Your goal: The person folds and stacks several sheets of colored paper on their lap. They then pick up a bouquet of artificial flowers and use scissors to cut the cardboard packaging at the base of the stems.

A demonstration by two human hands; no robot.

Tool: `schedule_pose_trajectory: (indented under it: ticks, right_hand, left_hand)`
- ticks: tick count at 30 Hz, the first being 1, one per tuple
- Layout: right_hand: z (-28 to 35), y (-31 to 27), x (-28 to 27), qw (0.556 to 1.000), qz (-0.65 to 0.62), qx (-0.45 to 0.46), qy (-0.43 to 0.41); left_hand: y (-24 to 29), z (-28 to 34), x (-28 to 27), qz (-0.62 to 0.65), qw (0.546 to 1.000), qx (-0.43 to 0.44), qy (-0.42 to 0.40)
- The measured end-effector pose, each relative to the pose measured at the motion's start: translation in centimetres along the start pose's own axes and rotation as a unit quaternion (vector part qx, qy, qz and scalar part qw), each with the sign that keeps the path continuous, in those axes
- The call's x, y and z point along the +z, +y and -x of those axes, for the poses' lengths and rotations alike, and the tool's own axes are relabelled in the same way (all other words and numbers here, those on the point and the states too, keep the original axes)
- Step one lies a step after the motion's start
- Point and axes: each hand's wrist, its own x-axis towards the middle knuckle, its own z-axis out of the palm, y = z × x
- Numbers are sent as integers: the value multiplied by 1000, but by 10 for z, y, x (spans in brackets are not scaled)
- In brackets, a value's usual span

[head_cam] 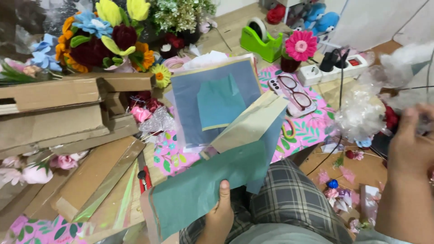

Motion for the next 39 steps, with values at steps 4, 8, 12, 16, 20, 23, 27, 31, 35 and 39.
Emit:
schedule_pose_trajectory:
  ticks: [4,8,12,16,20,23,27,31,35,39]
  right_hand:
    - [27,56,29,979,170,-96,-55]
    - [33,56,42,979,176,-77,-71]
    - [30,51,38,972,180,-73,-130]
    - [27,48,38,984,127,-66,-108]
    - [25,42,36,982,134,-60,-115]
    - [16,27,31,988,89,-41,-120]
    - [9,5,23,984,19,66,-165]
    - [1,-2,21,976,-65,101,-183]
    - [3,3,22,975,-9,121,-187]
    - [1,-7,20,980,-22,98,-169]
  left_hand:
    - [2,-1,9,-6,1000,3,9]
    - [-1,-4,18,13,997,73,30]
    - [1,-4,20,61,980,183,56]
    - [9,-4,20,24,981,187,50]
    - [4,-3,20,3,983,182,35]
    - [3,-5,20,20,981,188,30]
    - [1,-4,16,21,987,159,27]
    - [1,-4,14,11,982,186,41]
    - [-3,-4,12,11,984,174,45]
    - [-4,-2,7,-16,969,232,78]
